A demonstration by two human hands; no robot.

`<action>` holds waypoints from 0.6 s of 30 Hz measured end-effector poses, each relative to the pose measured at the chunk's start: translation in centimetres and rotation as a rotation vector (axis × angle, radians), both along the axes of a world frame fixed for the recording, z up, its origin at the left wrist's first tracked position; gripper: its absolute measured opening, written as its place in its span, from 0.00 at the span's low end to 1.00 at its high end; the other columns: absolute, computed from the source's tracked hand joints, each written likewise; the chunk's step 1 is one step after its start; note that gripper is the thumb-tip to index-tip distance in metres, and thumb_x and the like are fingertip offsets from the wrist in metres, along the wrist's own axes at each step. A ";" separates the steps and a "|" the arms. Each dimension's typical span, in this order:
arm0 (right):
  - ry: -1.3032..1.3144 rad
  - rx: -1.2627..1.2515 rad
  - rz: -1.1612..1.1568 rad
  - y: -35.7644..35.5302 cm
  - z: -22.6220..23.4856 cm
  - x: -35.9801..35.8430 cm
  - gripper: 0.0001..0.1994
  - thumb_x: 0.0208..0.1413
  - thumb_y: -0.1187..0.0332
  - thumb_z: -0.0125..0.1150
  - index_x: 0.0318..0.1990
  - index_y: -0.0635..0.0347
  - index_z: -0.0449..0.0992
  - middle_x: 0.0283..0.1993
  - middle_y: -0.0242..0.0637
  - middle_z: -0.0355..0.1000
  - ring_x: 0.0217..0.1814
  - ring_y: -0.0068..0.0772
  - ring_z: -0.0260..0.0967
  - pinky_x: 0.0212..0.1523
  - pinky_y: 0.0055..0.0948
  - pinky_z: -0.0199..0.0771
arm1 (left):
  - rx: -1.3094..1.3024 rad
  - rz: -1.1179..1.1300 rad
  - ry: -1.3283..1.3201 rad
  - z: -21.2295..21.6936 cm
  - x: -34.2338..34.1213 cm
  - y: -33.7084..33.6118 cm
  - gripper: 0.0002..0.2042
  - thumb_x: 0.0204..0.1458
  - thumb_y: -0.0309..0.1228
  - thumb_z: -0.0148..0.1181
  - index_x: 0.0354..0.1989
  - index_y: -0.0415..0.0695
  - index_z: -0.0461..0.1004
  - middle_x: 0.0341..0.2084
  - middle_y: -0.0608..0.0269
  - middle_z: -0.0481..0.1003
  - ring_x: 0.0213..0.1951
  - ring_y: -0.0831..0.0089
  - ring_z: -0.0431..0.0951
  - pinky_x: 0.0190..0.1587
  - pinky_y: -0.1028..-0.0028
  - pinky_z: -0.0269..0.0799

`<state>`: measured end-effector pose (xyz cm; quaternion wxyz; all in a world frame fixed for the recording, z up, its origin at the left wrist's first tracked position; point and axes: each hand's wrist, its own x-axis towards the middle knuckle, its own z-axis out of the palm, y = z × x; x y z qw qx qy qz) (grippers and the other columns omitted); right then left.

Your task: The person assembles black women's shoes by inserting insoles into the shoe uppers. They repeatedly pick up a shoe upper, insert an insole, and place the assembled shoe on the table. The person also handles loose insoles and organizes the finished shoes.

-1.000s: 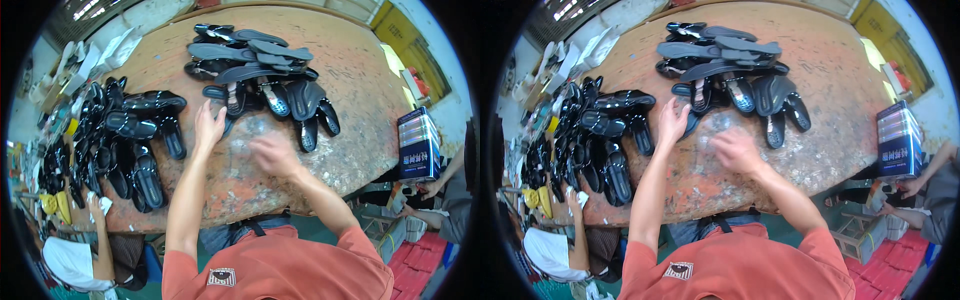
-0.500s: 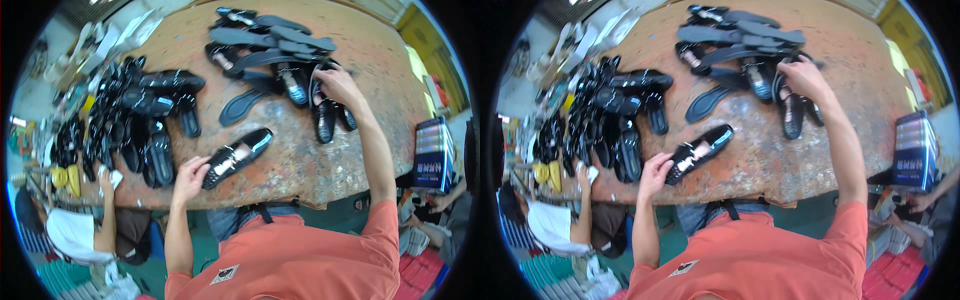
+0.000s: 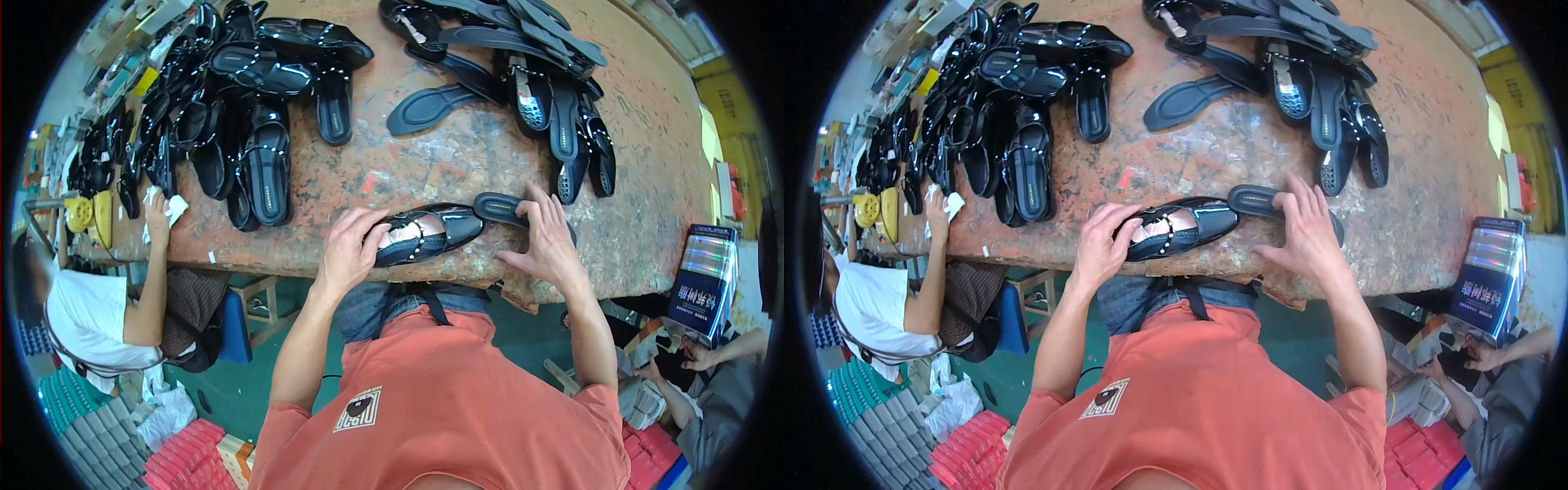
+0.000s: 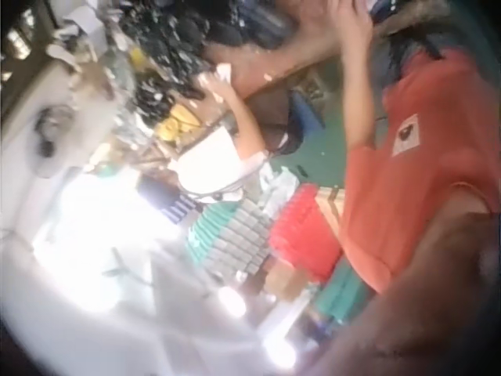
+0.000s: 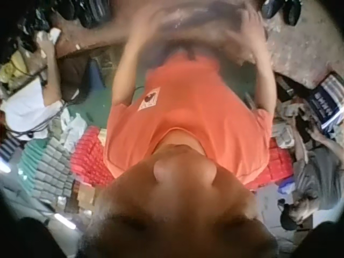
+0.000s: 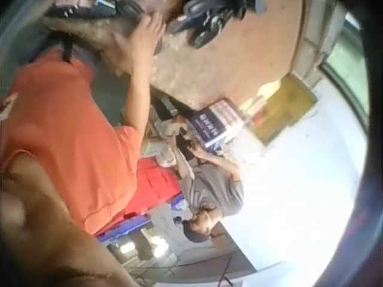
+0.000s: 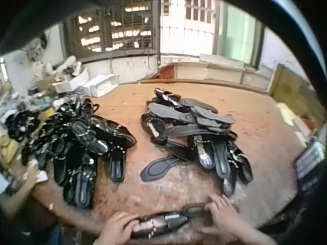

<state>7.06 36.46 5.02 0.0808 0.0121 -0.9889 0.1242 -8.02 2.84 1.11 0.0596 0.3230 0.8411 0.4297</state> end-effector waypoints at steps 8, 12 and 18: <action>-0.145 -0.376 -0.294 4.0 0.3 2.6 0.25 0.44 0.67 0.82 0.44 0.59 0.70 0.43 0.41 0.72 0.45 0.48 0.73 0.49 0.41 0.74 | 0.108 0.025 -0.004 -1.7 -0.3 0.3 0.09 0.61 0.24 0.67 0.48 0.38 0.86 0.37 0.53 0.84 0.39 0.57 0.83 0.47 0.63 0.77; -0.081 -0.552 -0.073 1.3 4.1 1.8 0.22 0.45 0.68 0.82 0.43 0.59 0.73 0.39 0.37 0.73 0.40 0.36 0.73 0.42 0.35 0.75 | 0.069 -0.036 0.017 -1.6 0.1 2.1 0.10 0.60 0.25 0.69 0.49 0.39 0.86 0.36 0.53 0.85 0.40 0.59 0.84 0.47 0.64 0.78; -0.079 -0.191 0.192 -3.2 2.8 -0.8 0.15 0.48 0.64 0.81 0.45 0.52 0.88 0.46 0.36 0.83 0.45 0.46 0.82 0.44 0.41 0.82 | 0.101 0.208 0.070 -1.3 1.2 1.2 0.14 0.59 0.28 0.74 0.51 0.38 0.85 0.44 0.55 0.82 0.38 0.68 0.83 0.41 0.70 0.80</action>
